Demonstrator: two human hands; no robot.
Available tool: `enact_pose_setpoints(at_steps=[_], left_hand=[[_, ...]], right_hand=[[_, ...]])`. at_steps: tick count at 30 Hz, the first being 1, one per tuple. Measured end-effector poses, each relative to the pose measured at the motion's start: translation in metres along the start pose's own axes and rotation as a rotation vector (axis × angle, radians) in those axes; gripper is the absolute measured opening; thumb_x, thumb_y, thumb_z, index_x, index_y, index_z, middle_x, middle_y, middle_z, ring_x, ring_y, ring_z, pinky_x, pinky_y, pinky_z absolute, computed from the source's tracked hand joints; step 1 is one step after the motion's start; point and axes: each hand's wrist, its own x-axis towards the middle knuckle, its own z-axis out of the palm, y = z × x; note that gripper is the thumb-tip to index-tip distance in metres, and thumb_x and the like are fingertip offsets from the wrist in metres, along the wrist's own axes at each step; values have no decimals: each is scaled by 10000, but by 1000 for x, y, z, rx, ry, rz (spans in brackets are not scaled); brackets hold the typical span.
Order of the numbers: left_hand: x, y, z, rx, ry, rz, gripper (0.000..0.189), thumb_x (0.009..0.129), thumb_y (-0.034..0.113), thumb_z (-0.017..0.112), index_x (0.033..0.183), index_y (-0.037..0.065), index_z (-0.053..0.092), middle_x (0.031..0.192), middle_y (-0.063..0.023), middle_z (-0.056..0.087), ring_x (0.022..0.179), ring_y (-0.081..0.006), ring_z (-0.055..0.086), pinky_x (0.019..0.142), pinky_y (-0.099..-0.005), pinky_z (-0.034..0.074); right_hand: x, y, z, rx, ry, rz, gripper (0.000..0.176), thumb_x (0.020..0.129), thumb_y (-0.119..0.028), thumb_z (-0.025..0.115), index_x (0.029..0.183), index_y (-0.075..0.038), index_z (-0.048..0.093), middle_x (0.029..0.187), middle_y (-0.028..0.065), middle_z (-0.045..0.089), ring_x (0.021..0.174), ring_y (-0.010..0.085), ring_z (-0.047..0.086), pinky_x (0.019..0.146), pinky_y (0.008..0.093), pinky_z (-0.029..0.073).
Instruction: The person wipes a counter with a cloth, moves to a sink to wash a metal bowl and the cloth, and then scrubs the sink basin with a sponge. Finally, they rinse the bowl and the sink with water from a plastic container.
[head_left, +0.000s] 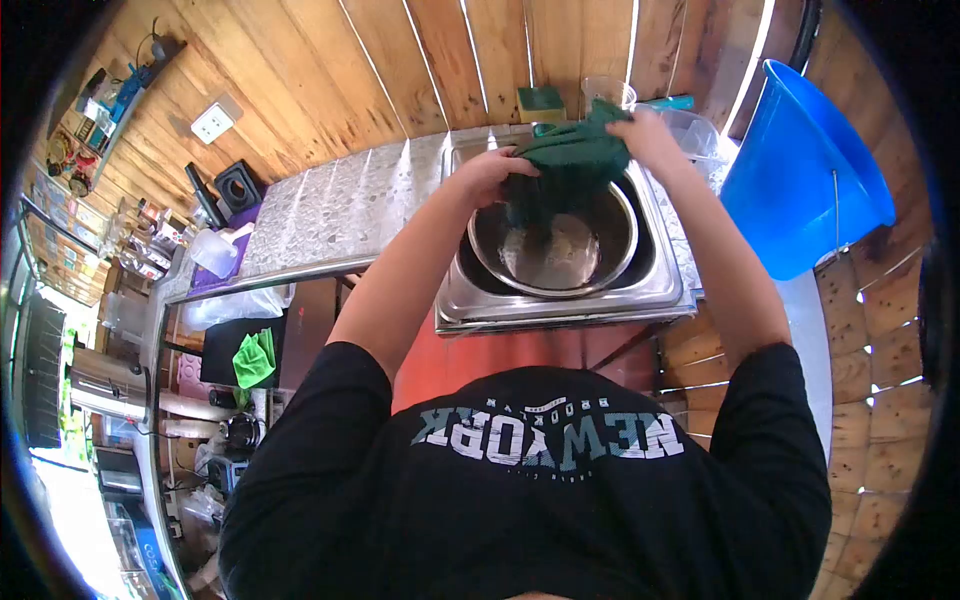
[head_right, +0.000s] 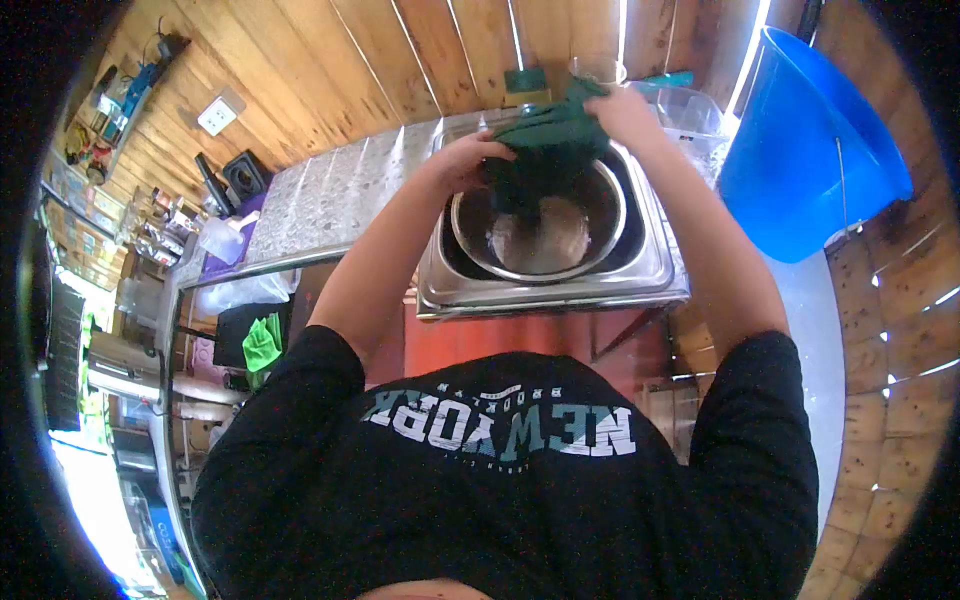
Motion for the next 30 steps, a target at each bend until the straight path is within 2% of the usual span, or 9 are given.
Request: enact_pose_setpoints(at_steps=[3,5,6,9,12,16,23,28,30], left_hand=[[-16,17,17,-154,-123,178,432,693,57,739,1082,20,556,969,-79,630,881,-202,615,801,-345,478],[-13,18,31,-97,-110,297,448,679,68,766,1069,7,554,972,-79,629,886,-200,611,804,-338,476],[-8,12,31,72,-47,273,481,664,116,801,1058,1,551,956,-77,623,881,-182,601,795,-314,473],[-25,-3,50,87,-94,280,523,706,146,776,1128,-24,517,1009,-92,615,902,-204,591,854,-331,443],[-26,-17,49,-24,-47,346,499,742,226,758,1103,-23,519,964,-89,611,883,-188,594,819,-317,472],[-7,-22,30,-316,186,324,486,801,331,691,1101,-9,518,977,-104,604,852,-206,618,779,-348,514],[21,-34,18,-595,-77,-112,398,810,471,593,955,101,622,935,-111,657,805,-254,650,743,-389,534],[9,-16,20,-389,-279,-194,318,797,396,600,941,113,618,916,-118,644,709,-272,639,612,-397,536],[30,-30,13,-234,-226,-29,293,792,362,600,936,107,604,875,-119,626,665,-278,624,550,-410,521]], right_hand=[[-40,9,21,368,-313,458,440,830,-405,595,1014,-6,620,818,150,646,683,221,627,635,361,528],[-52,18,51,880,-425,850,732,831,-550,534,1247,38,403,1128,316,500,975,400,566,799,515,496],[-56,17,56,1235,-562,1110,685,851,-534,520,1258,2,394,1242,305,421,1034,472,506,829,570,461],[-70,15,81,1659,-701,766,443,897,-435,473,1135,-68,537,1141,146,573,1058,334,543,844,572,440],[-56,33,126,1639,-336,898,328,893,-359,494,1063,-93,585,1042,95,622,1045,276,556,846,579,434],[-45,35,131,1644,-278,918,331,894,-422,477,1046,-154,599,1003,35,624,936,214,577,807,534,439],[-58,-8,88,1687,-957,803,492,821,-447,615,1160,-106,511,1098,149,571,1020,327,551,825,532,468],[-47,8,97,1479,-920,860,510,807,-297,679,1216,-83,462,1117,199,556,989,373,573,788,441,515],[-48,15,107,1422,-871,853,484,806,-221,687,1207,-62,467,1114,199,563,967,352,593,764,384,532]])
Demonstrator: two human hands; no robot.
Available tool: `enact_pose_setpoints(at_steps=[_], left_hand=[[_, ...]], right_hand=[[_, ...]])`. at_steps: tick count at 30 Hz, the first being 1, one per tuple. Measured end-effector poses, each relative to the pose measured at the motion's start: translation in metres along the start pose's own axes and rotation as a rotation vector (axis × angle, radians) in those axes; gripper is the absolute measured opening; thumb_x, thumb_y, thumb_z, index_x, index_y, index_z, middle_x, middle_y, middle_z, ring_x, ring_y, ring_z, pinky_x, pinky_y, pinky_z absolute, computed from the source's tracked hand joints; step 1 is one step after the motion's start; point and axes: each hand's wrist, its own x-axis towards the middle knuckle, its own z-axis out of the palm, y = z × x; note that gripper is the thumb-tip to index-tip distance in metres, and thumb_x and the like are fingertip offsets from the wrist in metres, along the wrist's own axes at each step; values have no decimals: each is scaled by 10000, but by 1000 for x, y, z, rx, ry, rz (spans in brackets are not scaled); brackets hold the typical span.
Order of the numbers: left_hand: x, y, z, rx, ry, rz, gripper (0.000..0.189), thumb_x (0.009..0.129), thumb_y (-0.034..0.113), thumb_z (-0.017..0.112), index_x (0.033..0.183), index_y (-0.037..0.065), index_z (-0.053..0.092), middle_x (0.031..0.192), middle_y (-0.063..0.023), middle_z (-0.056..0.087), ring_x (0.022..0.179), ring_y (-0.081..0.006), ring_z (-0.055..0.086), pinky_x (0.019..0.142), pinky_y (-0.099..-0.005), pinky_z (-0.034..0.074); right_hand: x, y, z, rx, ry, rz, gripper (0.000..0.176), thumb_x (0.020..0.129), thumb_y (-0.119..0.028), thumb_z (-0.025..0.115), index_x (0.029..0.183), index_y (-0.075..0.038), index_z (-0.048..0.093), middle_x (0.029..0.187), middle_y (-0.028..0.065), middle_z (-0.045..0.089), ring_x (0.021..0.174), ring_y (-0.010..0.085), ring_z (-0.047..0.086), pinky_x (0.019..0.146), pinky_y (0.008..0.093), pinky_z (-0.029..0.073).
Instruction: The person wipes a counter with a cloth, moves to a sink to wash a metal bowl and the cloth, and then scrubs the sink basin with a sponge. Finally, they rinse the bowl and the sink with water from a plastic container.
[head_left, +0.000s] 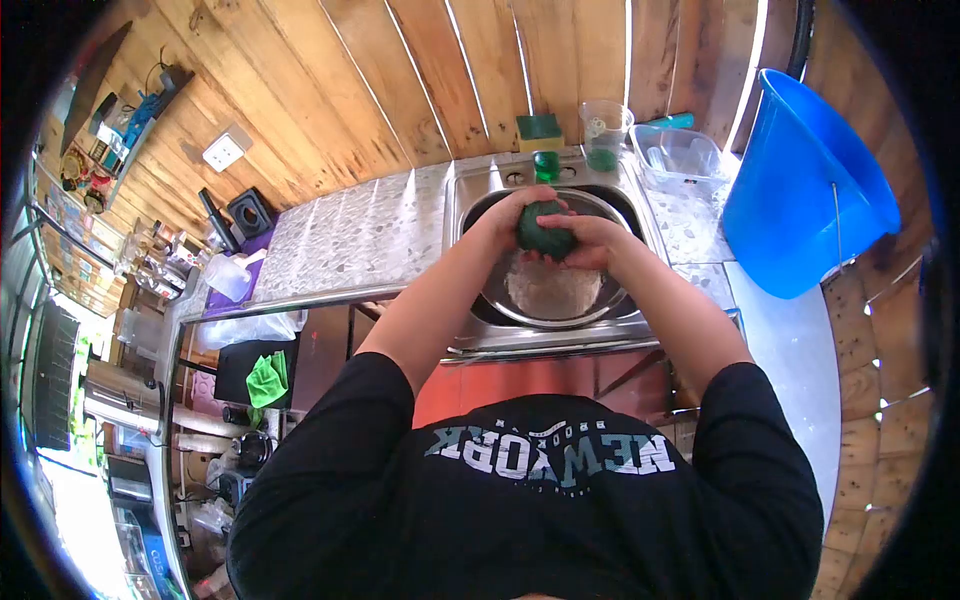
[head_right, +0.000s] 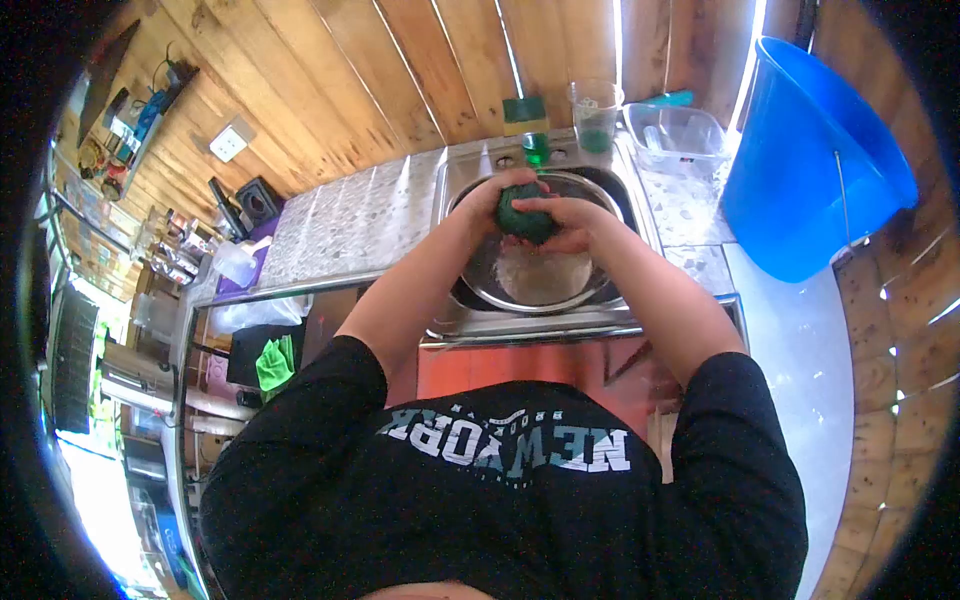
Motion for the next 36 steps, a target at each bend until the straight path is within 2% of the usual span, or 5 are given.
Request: enact_pose_setpoints(at_steps=[7,13,16,28,36], left_hand=[[27,4,-1,394,201,-3,230,793,246,614,946,82,560,863,-129,612,683,-282,622,546,-422,523],[13,11,17,-39,-77,25,199,808,184,635,905,39,540,958,-164,638,845,-271,636,748,-386,526],[14,8,21,80,12,60,200,811,207,643,872,38,555,902,-157,640,803,-243,634,730,-357,519],[43,-25,10,109,259,161,122,790,170,633,759,77,562,699,-54,557,595,-180,534,572,-325,442],[50,-19,19,286,544,106,134,709,157,617,651,43,580,657,-100,579,612,-240,564,563,-390,439]], right_hand=[[6,2,-3,-114,3,-40,441,770,-86,700,1154,-27,492,1049,137,605,940,250,615,765,332,516],[-18,12,14,-36,0,-147,414,760,-42,687,1134,-72,513,1026,108,622,904,224,625,682,321,494],[-13,17,6,-168,-35,-171,396,737,-9,691,1089,-102,534,969,73,625,846,207,624,645,314,481],[15,24,-8,-984,562,-312,461,530,-195,755,953,-96,600,825,88,606,716,246,598,597,356,479],[28,20,-8,-1581,835,-352,419,582,-338,728,881,-55,655,858,183,656,817,326,640,720,390,512]])
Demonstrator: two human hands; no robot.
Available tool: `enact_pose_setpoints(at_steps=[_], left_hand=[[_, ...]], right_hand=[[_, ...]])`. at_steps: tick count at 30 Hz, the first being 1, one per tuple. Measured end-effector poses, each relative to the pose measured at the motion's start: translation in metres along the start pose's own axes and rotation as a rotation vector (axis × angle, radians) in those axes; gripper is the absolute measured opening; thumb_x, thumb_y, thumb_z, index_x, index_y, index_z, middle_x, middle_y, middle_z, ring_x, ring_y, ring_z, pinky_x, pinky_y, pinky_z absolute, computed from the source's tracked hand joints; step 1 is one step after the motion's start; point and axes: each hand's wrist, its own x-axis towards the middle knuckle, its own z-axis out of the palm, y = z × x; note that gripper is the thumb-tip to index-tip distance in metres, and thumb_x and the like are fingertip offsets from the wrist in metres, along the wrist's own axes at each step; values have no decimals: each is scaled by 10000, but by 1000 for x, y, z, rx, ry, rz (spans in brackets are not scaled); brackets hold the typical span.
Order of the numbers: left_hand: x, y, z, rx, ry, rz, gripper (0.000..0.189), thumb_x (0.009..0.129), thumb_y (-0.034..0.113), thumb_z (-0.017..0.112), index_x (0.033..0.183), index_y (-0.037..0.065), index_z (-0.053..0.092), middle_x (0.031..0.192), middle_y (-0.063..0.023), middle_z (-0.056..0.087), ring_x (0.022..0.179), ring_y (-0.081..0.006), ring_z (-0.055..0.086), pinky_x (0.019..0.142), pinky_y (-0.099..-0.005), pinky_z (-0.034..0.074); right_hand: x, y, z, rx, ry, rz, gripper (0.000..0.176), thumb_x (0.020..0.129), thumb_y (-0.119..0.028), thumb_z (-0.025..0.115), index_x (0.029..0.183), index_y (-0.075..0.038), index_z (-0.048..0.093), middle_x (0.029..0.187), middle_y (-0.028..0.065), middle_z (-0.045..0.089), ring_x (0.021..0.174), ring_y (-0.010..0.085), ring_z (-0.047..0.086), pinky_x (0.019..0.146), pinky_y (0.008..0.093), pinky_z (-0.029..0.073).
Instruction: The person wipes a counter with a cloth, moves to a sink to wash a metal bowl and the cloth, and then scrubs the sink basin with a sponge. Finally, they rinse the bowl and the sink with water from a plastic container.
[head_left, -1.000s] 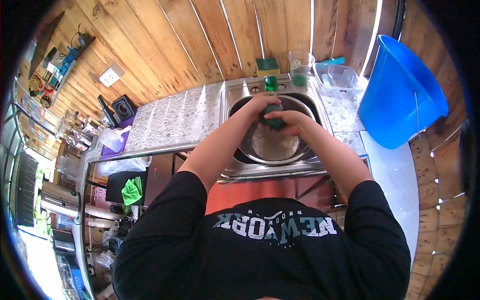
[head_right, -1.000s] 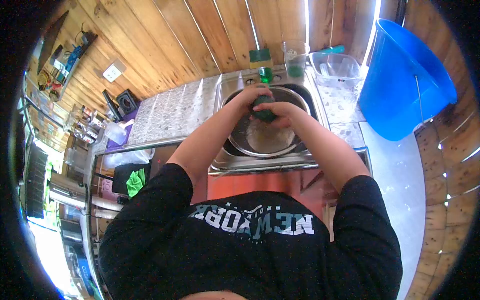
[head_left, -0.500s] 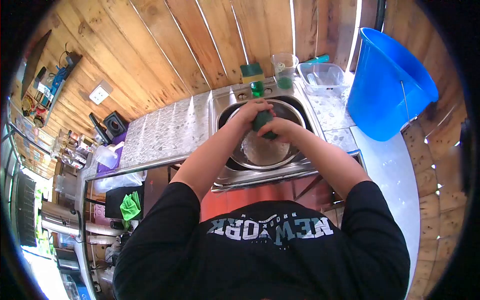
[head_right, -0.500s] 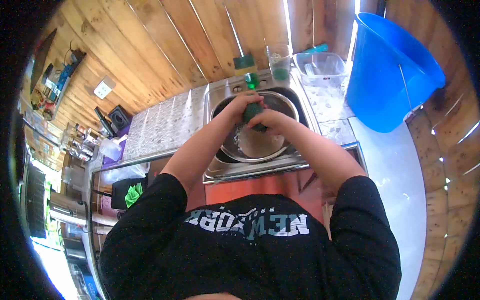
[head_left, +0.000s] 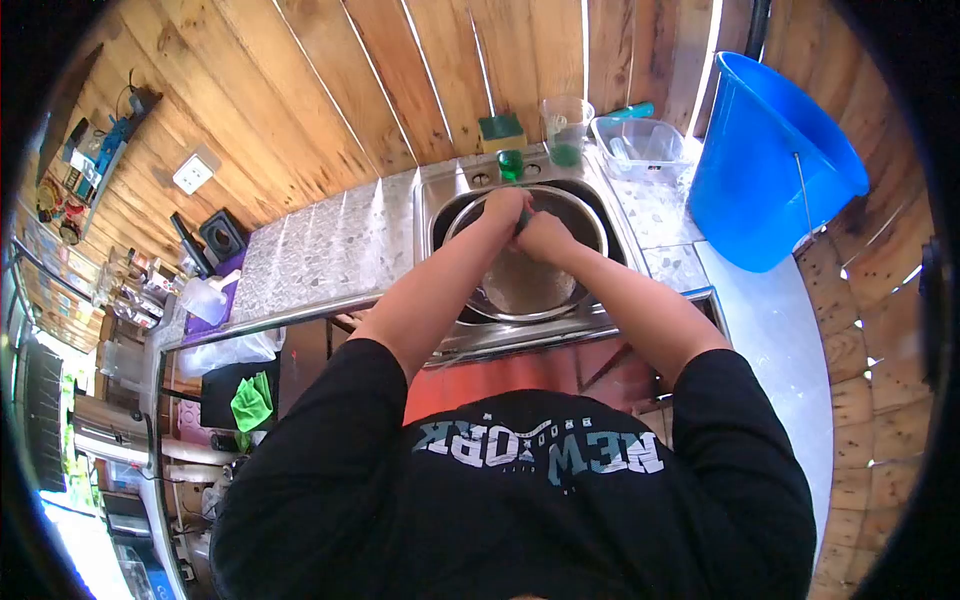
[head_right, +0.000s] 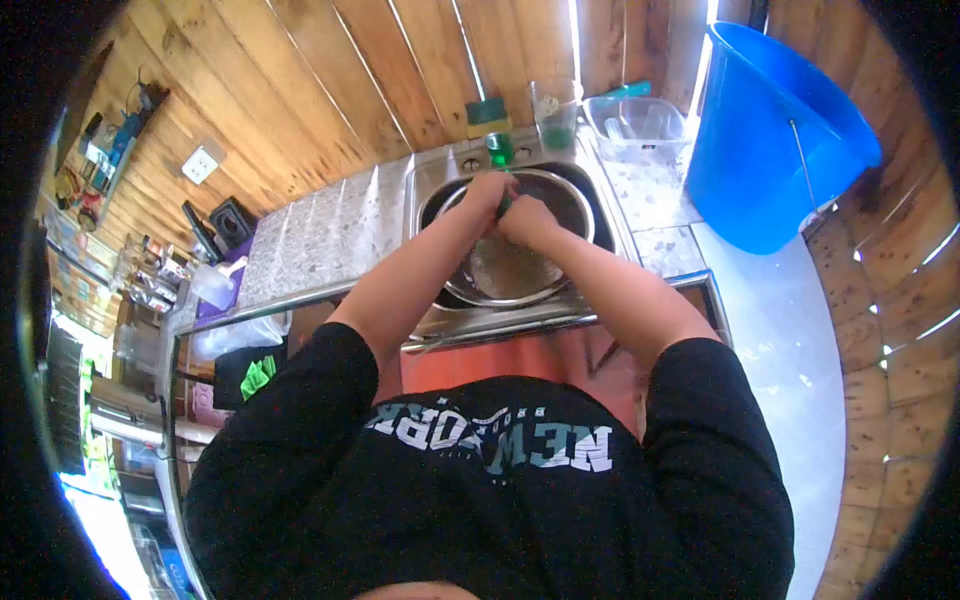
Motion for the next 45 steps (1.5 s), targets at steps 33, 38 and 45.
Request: enact_pose_setpoints(at_steps=[33,38,45], left_hand=[[-52,-26,-51,-486,80,196,246,809,142,589,988,-1,501,790,-129,609,681,-200,594,602,-325,493],[-29,-43,-50,-540,115,194,249,771,109,605,965,-6,500,793,-134,591,666,-210,613,594,-325,492],[-43,-32,-54,-521,132,159,297,782,110,605,1022,-25,493,846,-139,585,706,-233,616,618,-353,505]], right_hand=[[-29,30,-108,-241,117,263,344,733,-285,620,775,54,661,662,169,629,607,283,631,620,373,501],[-36,-31,-126,384,25,181,232,757,-229,586,669,-17,617,529,50,529,444,132,521,422,240,381],[-52,-95,-132,-511,241,-25,298,711,-201,554,743,84,636,858,279,627,776,344,643,717,419,510]])
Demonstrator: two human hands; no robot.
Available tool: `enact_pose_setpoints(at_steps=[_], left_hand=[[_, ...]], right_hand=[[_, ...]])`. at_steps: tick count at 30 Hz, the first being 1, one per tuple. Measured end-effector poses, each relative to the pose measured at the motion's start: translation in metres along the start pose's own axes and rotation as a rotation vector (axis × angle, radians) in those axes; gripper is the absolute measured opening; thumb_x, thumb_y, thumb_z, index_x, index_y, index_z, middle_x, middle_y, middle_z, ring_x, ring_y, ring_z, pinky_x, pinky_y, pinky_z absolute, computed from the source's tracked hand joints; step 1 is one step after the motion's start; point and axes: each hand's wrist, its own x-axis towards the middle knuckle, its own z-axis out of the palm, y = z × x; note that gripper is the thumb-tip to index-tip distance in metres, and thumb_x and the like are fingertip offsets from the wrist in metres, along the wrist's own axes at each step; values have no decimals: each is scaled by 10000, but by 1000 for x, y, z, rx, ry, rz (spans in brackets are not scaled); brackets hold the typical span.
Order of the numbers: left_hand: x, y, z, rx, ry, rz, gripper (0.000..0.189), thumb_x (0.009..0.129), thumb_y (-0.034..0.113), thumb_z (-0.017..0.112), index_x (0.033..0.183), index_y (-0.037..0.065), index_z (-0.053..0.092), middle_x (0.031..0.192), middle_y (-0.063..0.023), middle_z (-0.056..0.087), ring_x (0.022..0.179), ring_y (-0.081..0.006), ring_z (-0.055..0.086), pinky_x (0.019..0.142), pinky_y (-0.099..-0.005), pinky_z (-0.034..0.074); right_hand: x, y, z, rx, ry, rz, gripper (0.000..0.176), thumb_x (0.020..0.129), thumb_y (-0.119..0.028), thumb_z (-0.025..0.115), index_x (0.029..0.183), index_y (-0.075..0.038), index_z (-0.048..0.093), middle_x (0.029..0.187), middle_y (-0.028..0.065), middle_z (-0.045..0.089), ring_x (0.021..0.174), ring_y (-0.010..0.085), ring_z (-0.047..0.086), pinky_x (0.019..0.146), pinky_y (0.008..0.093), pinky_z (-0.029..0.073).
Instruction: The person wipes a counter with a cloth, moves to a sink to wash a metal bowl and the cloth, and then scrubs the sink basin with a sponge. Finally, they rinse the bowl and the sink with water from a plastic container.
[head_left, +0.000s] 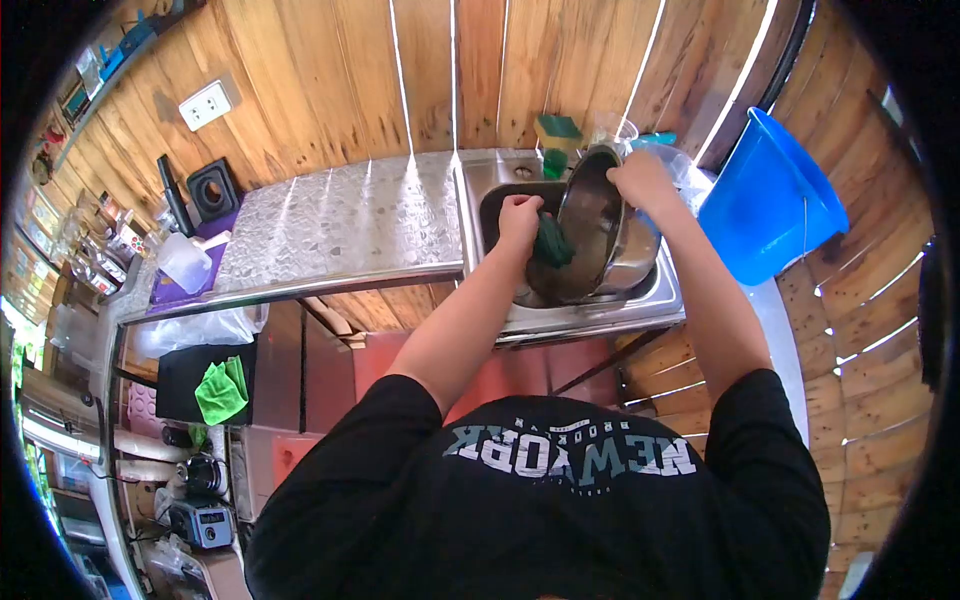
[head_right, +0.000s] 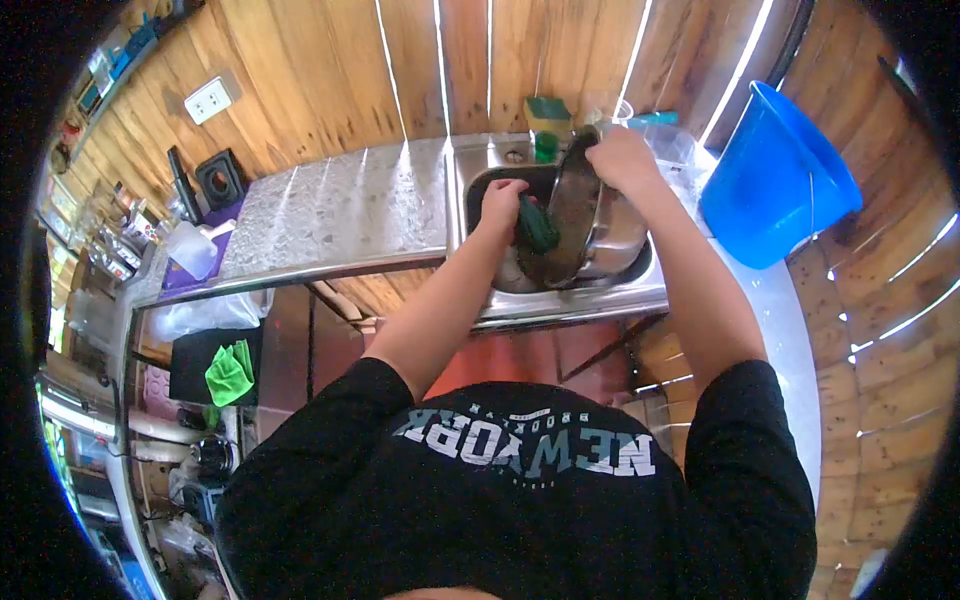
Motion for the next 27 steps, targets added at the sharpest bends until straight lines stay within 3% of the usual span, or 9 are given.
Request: enact_pose_setpoints(at_steps=[2,9,12,15,18,19,21,25,27], left_hand=[[3,-1,-2,-23,-28,7,288,780,110,609,1011,-22,499,852,-135,586,705,-227,617,614,-347,504],[5,-3,-3,-10,-34,25,278,748,67,607,981,-12,476,845,-135,562,653,-236,611,576,-333,501],[-2,0,0,-18,3,17,292,767,106,624,996,-19,494,856,-135,581,680,-222,614,581,-340,501],[49,-49,-8,106,207,68,225,750,122,617,911,-4,522,805,-124,581,646,-231,608,583,-366,504],[40,-29,-12,27,-51,-176,170,728,165,603,809,25,553,720,-111,583,604,-247,598,597,-395,509],[26,-11,-11,8,-135,-302,159,723,177,598,782,34,561,695,-106,583,591,-249,593,598,-401,509],[-6,28,-9,-31,-299,-555,152,715,203,587,728,52,577,644,-97,582,564,-254,584,600,-414,509],[17,30,-25,113,-399,-535,157,709,211,594,703,53,597,628,-85,608,532,-248,583,582,-369,518],[10,46,-32,177,-344,-460,169,709,215,600,714,46,602,642,-86,622,544,-244,599,580,-360,524]], right_hand=[[-13,-23,-18,37,156,101,281,755,-154,486,786,79,640,900,298,608,875,404,613,787,451,491],[-4,-34,-26,-39,154,88,273,749,-101,477,890,57,648,945,290,608,916,391,605,827,445,476],[-9,-33,-26,27,301,73,260,700,-124,517,779,91,639,827,297,611,839,419,609,813,450,473],[-8,-15,-29,82,257,176,277,701,-165,543,770,85,640,829,303,607,837,421,606,813,454,465],[-4,15,-25,21,149,98,302,731,-202,568,824,73,649,893,292,609,890,404,600,821,446,469],[-1,32,-14,135,180,94,331,702,-242,599,775,78,644,838,284,617,762,378,630,715,432,499],[-4,50,-9,335,62,158,258,702,-211,571,718,41,626,720,167,608,647,258,602,561,357,467],[-8,102,29,859,-45,234,170,691,-188,571,738,-29,607,645,22,545,537,105,511,427,261,388],[-14,115,47,1001,-59,254,174,692,-188,581,742,-23,601,618,37,531,486,127,484,418,275,372]])
